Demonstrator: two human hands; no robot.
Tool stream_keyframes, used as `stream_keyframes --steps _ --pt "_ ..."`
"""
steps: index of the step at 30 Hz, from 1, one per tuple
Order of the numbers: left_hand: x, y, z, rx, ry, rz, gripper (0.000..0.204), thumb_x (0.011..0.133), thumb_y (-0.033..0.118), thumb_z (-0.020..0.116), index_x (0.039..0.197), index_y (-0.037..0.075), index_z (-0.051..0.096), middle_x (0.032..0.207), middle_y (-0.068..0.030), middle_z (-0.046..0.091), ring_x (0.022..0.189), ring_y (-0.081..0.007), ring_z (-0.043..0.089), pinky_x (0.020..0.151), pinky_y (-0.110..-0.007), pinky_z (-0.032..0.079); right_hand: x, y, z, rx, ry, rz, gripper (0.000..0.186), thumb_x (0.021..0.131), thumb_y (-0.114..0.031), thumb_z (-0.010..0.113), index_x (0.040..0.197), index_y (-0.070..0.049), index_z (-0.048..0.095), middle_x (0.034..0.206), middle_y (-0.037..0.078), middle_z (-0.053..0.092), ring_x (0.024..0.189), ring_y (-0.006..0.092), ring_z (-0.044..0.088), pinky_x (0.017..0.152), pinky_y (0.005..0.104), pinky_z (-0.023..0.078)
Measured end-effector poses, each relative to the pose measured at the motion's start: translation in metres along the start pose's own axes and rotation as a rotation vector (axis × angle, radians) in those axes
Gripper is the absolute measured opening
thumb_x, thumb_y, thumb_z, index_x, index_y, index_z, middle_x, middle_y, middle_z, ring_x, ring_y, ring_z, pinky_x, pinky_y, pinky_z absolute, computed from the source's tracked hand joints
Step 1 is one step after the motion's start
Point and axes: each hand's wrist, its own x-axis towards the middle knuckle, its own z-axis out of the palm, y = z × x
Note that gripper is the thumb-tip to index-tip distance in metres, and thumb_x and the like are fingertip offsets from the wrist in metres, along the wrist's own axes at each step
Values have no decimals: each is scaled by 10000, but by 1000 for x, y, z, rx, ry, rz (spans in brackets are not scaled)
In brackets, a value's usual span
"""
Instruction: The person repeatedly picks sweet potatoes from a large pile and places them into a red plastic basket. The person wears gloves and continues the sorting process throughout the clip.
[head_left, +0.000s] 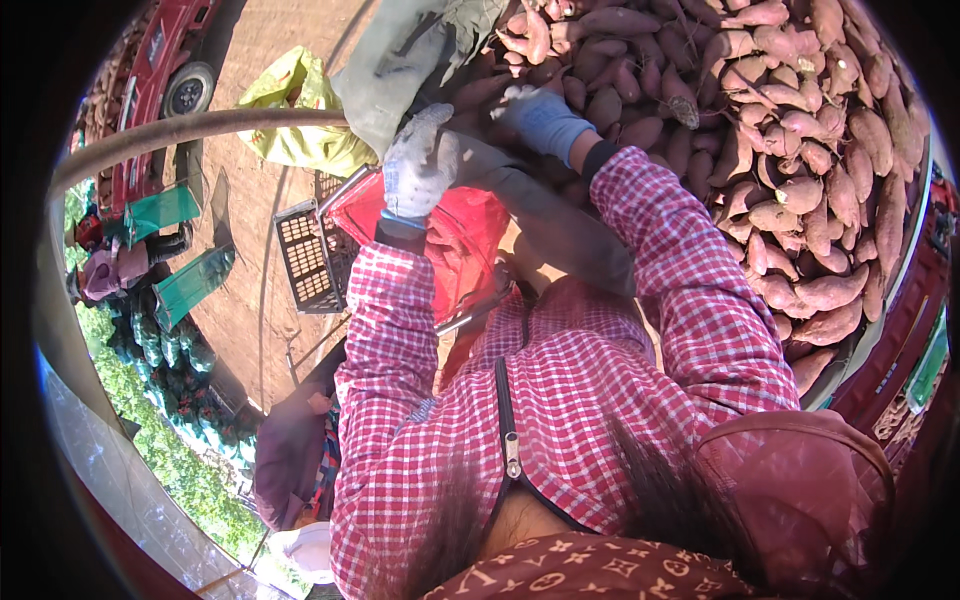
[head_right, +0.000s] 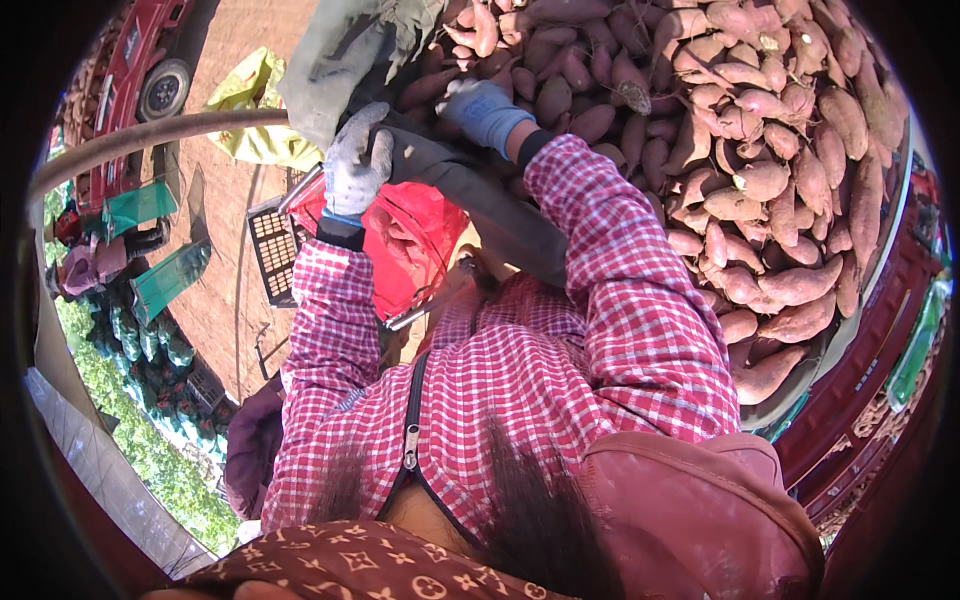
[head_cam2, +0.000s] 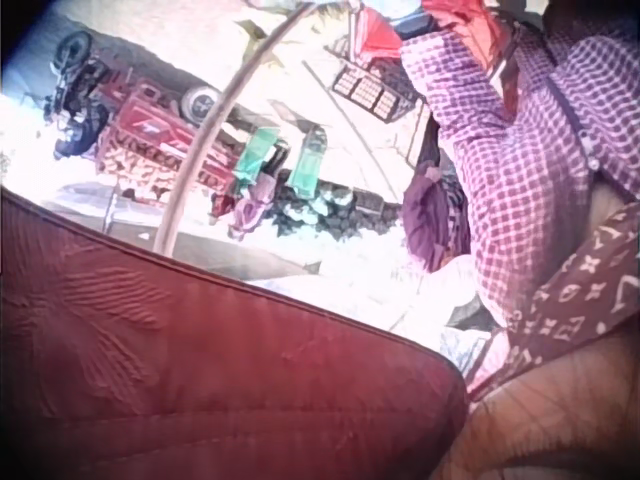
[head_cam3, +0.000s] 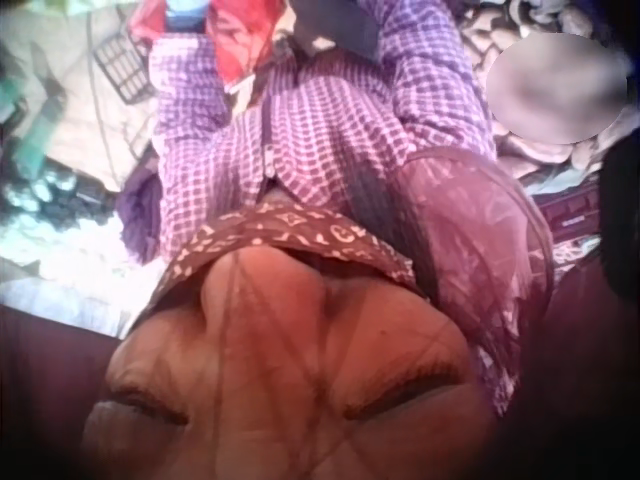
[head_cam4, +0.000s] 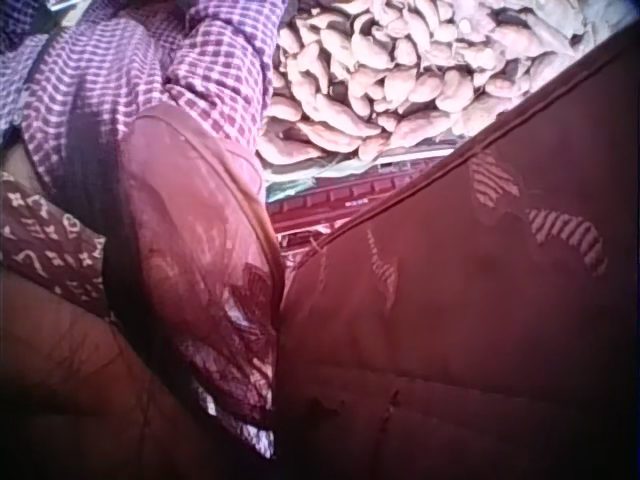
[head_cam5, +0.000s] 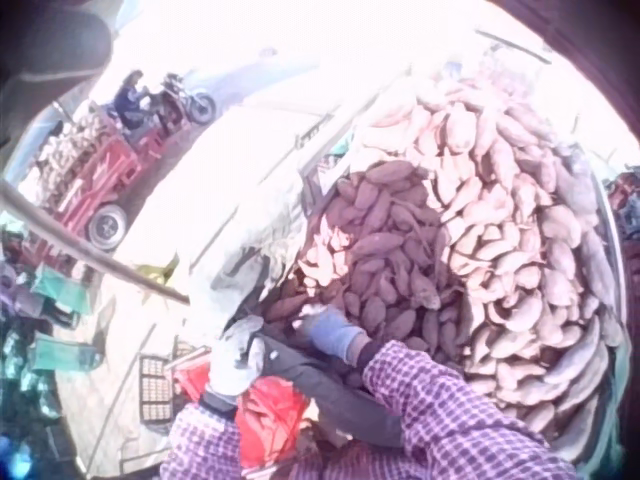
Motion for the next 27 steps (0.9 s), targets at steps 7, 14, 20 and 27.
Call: stream_keyframes --steps 7,14,20,27 --pt "-31 13 29 -713 195 -280 337 1082 63 533 1404 -16 598 1332 -136 661 1202 -198 630 1040 -312 502 -95 25 -114 955 428 434 634 800 -268 874 1402 -210 685 1198 147 709 1088 272 701 955 399 572" --pt "-104 53 -31 -1496 325 -884 848 1023 668 486 1649 122 316 1558 -250 474 1373 -411 543 1118 -571 483 -88 -147 -120 1161 98 108 752 795 -298 864 1488 -210 586 1330 237 611 1187 429 622 1052 447 507" --pt "-242 -59 -33 -1062 525 -1264 962 951 768 512 1651 137 318 1652 -188 336 1553 -374 282 1227 -560 269 -33 -137 -81 1042 351 -34 462 925 -307 689 1334 -93 664 1181 184 730 1077 369 706 946 459 559" --pt "-284 -81 8 -1030 452 -1298 851 993 701 521 1622 142 393 1649 -176 363 1511 -348 361 1235 -531 268 49 -11 6 146 173 195 560 907 -274 651 1443 -141 553 1427 148 635 1333 396 571 1073 554 467"
